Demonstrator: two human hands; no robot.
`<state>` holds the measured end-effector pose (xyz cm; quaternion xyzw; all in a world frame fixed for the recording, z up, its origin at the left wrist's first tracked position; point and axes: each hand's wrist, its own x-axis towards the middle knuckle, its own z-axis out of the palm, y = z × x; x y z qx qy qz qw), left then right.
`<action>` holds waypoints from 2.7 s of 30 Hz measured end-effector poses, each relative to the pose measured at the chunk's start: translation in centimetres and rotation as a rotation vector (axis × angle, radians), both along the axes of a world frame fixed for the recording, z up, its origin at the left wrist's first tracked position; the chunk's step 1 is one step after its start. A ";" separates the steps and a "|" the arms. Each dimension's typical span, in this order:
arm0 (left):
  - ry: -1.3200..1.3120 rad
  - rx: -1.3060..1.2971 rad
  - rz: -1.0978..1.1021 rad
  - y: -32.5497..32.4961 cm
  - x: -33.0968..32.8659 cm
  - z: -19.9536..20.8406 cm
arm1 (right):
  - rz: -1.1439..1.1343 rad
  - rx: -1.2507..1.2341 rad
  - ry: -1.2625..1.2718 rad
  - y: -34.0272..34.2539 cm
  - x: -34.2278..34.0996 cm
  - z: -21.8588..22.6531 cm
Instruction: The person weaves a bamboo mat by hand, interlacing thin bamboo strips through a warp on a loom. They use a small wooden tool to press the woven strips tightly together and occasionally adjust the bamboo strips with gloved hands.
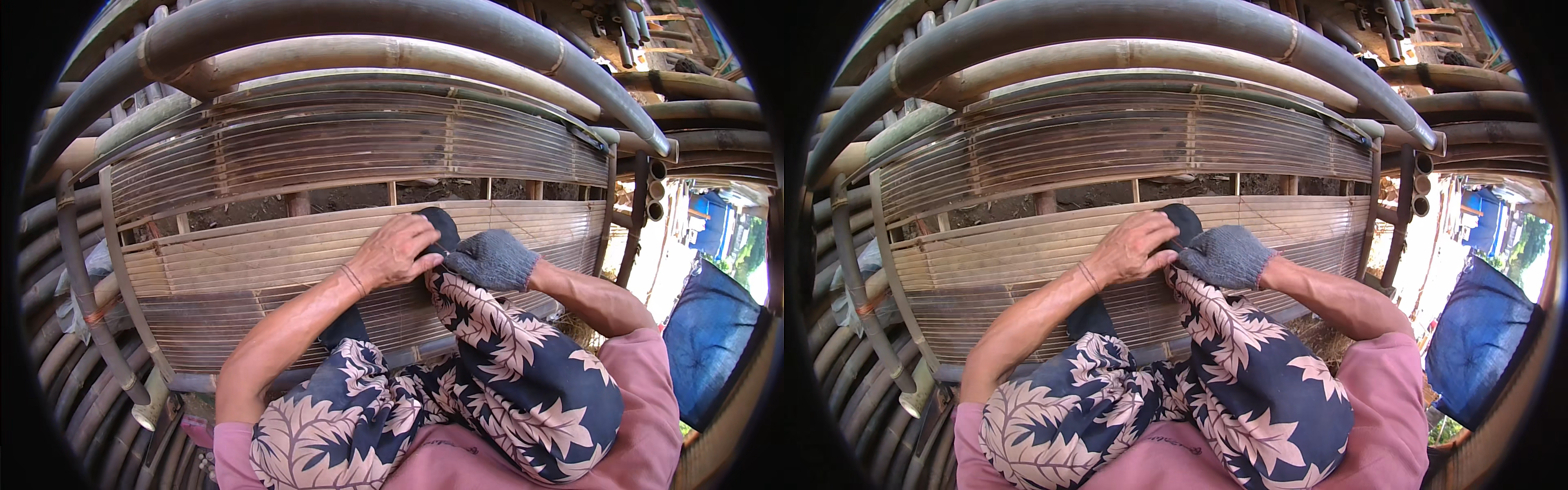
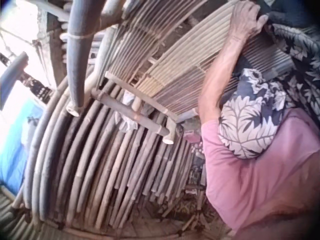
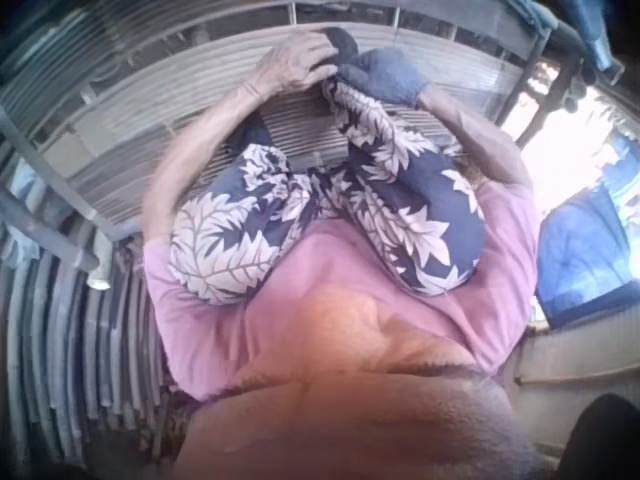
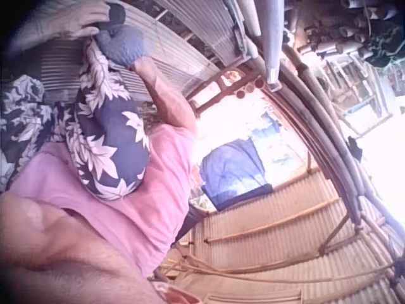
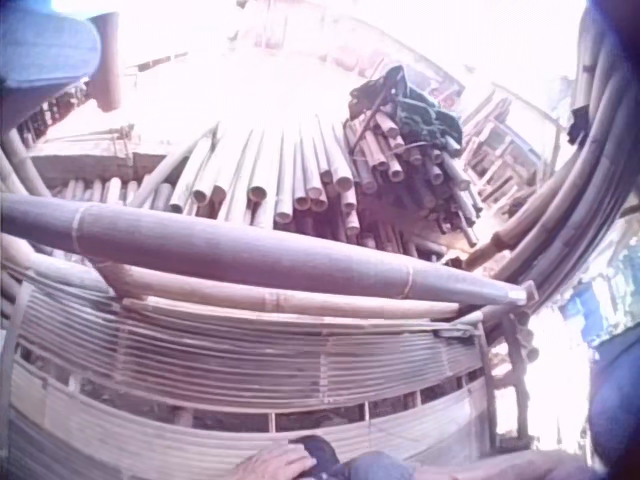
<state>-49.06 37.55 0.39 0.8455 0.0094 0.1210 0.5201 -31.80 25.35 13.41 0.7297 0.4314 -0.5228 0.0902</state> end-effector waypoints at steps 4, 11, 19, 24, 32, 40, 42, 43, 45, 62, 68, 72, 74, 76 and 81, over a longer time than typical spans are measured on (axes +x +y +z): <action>-0.045 -0.137 0.027 1.0 -1.0 0.7 | -0.136 0.037 0.255 2.0 -1.3 -1.1; 0.140 0.004 -0.015 -2.8 5.3 0.4 | -0.223 0.078 0.175 -2.8 3.6 -1.8; 0.096 0.154 0.073 -1.7 3.0 1.2 | -0.593 0.106 0.002 -3.0 2.9 0.9; 0.352 0.011 0.509 1.6 1.0 0.3 | -1.304 0.718 0.221 -4.2 7.9 3.9; 0.515 0.131 0.399 3.7 -2.2 -2.3 | -0.819 0.712 -0.628 -7.2 10.2 -2.6; 0.648 0.313 0.249 6.7 -0.4 -1.9 | -0.179 0.270 -0.644 4.5 1.1 -12.0; 0.781 0.268 0.175 6.8 0.8 -2.8 | -0.197 0.188 -0.499 6.0 -0.6 -13.7; 0.825 0.255 0.161 6.8 1.4 -3.3 | -0.191 0.165 -0.382 6.5 -1.1 -14.6; 0.848 0.117 0.094 6.6 3.2 -4.4 | -0.034 0.148 -0.254 7.1 -0.6 -16.8; 0.608 -0.854 0.120 5.6 -0.2 0.4 | -0.223 0.722 0.131 3.3 -2.3 -6.9; 0.715 -0.987 0.421 6.0 0.7 -0.8 | -1.399 0.505 0.508 -13.1 -0.3 6.1; 0.661 -0.839 0.457 5.9 1.0 -3.3 | -1.472 0.874 -0.009 -29.4 3.3 14.7; 0.664 -0.687 0.482 5.4 0.6 -3.4 | -1.399 0.507 -0.484 -37.9 5.5 19.0; 0.535 -0.523 0.497 4.9 0.1 -2.8 | -1.319 -0.220 -0.894 -45.5 7.0 22.8; 0.311 0.108 0.329 3.5 -1.7 -1.1 | -0.555 -1.156 -1.228 -50.2 8.4 22.4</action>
